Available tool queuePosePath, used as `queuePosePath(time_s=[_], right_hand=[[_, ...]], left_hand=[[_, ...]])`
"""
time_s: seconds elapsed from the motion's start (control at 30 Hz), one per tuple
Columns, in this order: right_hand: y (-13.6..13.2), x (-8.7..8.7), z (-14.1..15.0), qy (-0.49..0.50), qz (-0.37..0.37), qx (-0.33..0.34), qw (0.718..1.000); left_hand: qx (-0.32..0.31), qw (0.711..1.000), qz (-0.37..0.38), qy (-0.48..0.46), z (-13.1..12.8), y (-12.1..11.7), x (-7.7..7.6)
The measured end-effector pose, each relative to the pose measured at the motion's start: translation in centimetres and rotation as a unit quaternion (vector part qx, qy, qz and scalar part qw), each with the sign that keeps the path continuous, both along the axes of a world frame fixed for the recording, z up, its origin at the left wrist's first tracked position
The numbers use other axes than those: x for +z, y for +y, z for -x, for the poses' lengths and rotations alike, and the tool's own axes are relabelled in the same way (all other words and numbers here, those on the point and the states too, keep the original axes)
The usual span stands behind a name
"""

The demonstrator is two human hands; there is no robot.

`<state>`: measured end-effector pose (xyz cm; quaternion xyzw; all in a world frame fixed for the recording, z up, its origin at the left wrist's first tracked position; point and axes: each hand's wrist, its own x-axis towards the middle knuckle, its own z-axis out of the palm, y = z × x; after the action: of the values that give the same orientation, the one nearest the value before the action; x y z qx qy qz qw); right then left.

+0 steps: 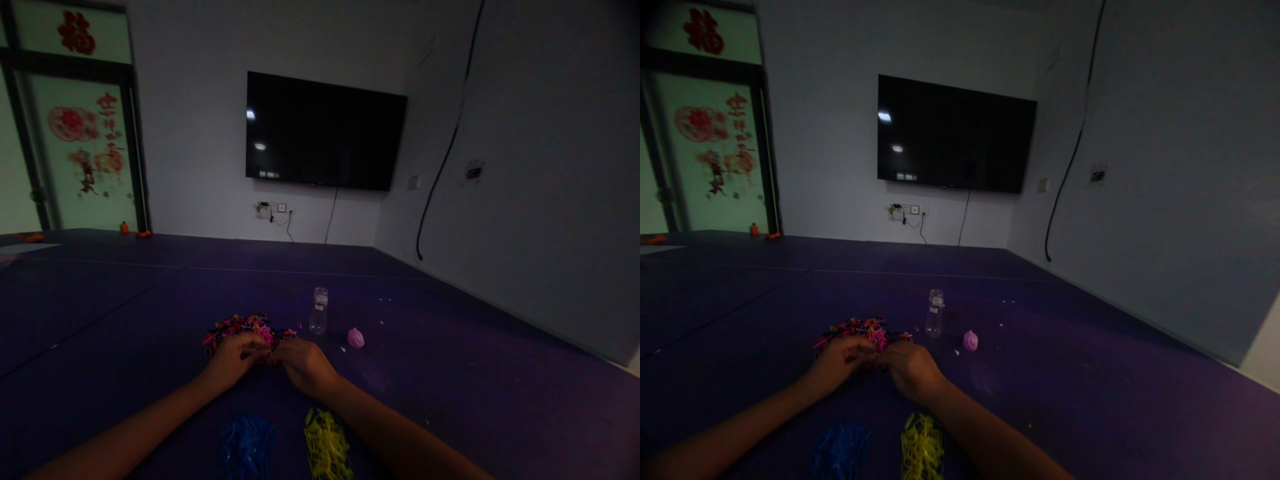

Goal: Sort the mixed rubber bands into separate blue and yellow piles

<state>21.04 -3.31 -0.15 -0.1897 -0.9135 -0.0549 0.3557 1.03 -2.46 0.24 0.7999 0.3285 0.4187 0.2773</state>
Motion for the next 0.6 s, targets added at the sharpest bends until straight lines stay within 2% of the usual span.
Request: queuePosePath(time_s=[0.27,0.6], right_hand=[[0.13,-0.03,-0.02,-0.018,-0.007,-0.015,1.000],[-0.39,0.48,0.26,-0.025,0.013,-0.055,0.998]], left_hand=[[-0.035,0.997,0.073,-0.008,-0.16,-0.62,0.27],[-0.031,0.999,0.003,0.024,-0.10,-0.58,0.10]])
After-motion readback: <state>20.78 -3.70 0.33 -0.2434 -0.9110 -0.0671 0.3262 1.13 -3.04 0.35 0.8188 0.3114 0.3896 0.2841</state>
